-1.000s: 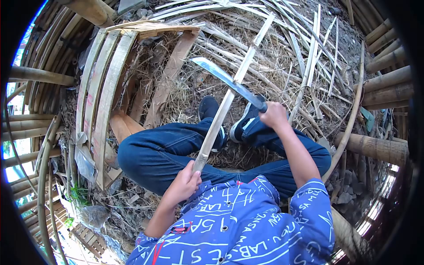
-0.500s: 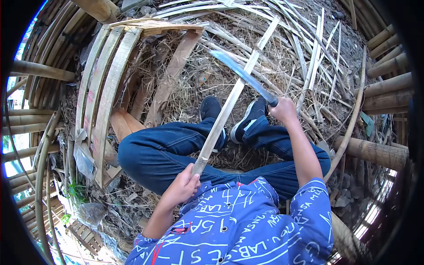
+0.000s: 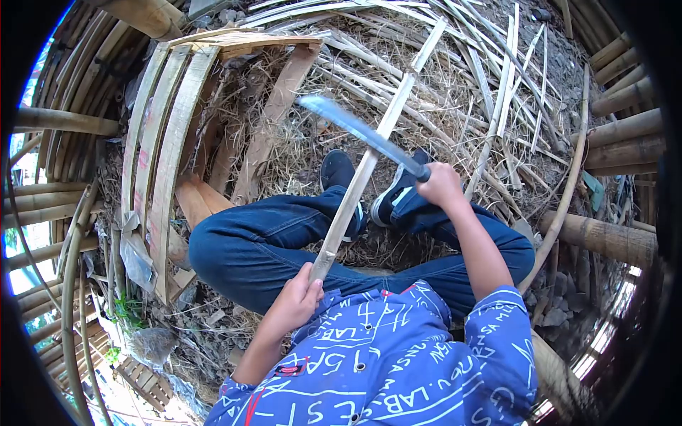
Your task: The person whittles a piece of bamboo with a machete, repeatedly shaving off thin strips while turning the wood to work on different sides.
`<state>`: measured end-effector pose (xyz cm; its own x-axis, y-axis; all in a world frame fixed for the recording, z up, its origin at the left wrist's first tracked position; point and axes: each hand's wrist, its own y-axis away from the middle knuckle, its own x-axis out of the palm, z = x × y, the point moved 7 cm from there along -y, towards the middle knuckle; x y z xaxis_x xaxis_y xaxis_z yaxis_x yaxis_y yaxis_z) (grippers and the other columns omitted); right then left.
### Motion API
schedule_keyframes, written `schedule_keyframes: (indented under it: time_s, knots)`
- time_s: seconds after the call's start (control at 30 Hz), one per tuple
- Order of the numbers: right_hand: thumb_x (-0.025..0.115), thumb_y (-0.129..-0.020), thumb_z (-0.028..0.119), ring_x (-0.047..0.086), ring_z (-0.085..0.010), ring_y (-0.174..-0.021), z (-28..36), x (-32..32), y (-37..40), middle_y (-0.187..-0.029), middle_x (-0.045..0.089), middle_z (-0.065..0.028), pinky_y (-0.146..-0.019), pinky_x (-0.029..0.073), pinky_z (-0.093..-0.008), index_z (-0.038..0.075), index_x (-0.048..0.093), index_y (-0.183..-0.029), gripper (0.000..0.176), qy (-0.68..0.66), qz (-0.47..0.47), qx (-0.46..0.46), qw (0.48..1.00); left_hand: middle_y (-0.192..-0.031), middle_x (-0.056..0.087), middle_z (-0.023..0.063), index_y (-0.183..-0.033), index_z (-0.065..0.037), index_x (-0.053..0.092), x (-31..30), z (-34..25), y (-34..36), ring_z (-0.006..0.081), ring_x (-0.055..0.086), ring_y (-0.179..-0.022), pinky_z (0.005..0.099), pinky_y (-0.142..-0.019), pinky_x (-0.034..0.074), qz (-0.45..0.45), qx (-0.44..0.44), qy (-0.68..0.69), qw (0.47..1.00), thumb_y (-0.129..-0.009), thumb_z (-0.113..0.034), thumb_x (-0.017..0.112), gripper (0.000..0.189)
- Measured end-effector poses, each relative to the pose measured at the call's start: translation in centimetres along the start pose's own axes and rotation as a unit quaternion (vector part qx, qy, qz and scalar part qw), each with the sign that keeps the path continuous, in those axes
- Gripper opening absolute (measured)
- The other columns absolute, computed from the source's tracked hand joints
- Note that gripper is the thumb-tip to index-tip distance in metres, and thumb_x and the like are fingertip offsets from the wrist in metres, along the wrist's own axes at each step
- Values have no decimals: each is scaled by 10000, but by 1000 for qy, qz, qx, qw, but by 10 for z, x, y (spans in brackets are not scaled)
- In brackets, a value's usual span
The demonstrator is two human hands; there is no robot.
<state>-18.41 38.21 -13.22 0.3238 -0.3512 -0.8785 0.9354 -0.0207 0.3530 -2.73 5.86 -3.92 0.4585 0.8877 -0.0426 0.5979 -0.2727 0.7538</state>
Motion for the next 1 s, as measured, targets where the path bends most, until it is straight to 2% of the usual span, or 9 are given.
schedule_keyframes:
  time_s: [0.07,0.13,0.2,0.33,0.53,0.63,0.77,0.87,1.0]
  knots:
    - [672,-701,308,672,-384,-851,-11,-3,-12,-840,692,-205,-804,538,-471,81,709,-816,257,3,-30,30,999,-720,586,103,-1072,11,467,-1,0,-1,175,572,-609,332,-585,471,-9,10,-13,1000,-992,-116,451,151]
    - [684,-705,311,670,-385,-871,-10,-6,-19,-863,694,-207,-809,537,-470,72,708,-811,262,14,-34,19,999,-714,583,102,-1067,11,469,-2,1,-4,178,570,-605,333,-589,471,-10,23,-29,999,-992,-114,450,146]
    - [688,-705,313,671,-381,-875,-14,-6,-24,-873,697,-201,-811,537,-470,65,708,-810,270,10,-2,49,999,-727,502,-7,-1157,-41,455,-1,5,-7,47,454,-594,223,-508,425,1,31,-22,999,-1013,-126,428,170]
    - [686,-706,327,675,-374,-872,-11,-8,-24,-878,699,-195,-807,540,-465,68,712,-825,286,13,-29,21,999,-727,505,-6,-1141,-39,455,-3,-1,-5,48,456,-595,226,-509,428,-8,36,-34,999,-1013,-126,428,157]
    - [681,-705,326,677,-371,-857,-11,-3,-24,-857,695,-199,-806,541,-461,71,708,-844,292,24,-34,27,999,-732,502,-5,-1117,-40,448,-3,-1,-6,48,455,-597,227,-507,427,-5,36,-41,999,-1014,-127,428,137]
    - [680,-698,317,680,-369,-841,-3,-3,-8,-830,693,-195,-801,541,-461,85,709,-853,280,0,-44,9,999,-735,497,-6,-1126,-40,444,-3,4,-7,48,449,-593,225,-505,424,12,18,-4,1000,-1012,-123,430,142]
    - [668,-688,280,679,-372,-824,33,-4,26,-818,691,-195,-797,539,-470,96,701,-835,238,25,8,-55,998,-737,498,-4,-1133,-40,442,-2,2,-6,48,446,-591,225,-501,421,7,20,-4,1000,-1007,-113,431,146]
    - [670,-688,276,678,-371,-821,29,3,22,-824,693,-192,-803,539,-466,93,695,-818,225,16,1,-55,998,-736,503,-1,-1156,-38,445,-1,3,0,49,453,-594,227,-502,425,11,12,-9,1000,-1006,-115,435,169]
    - [670,-694,268,678,-380,-847,-16,-7,-13,-851,698,-197,-818,540,-464,68,717,-835,250,-10,-32,36,999,-735,509,2,-1172,-33,447,1,2,3,52,462,-596,228,-505,430,3,32,-36,999,-1005,-118,440,188]
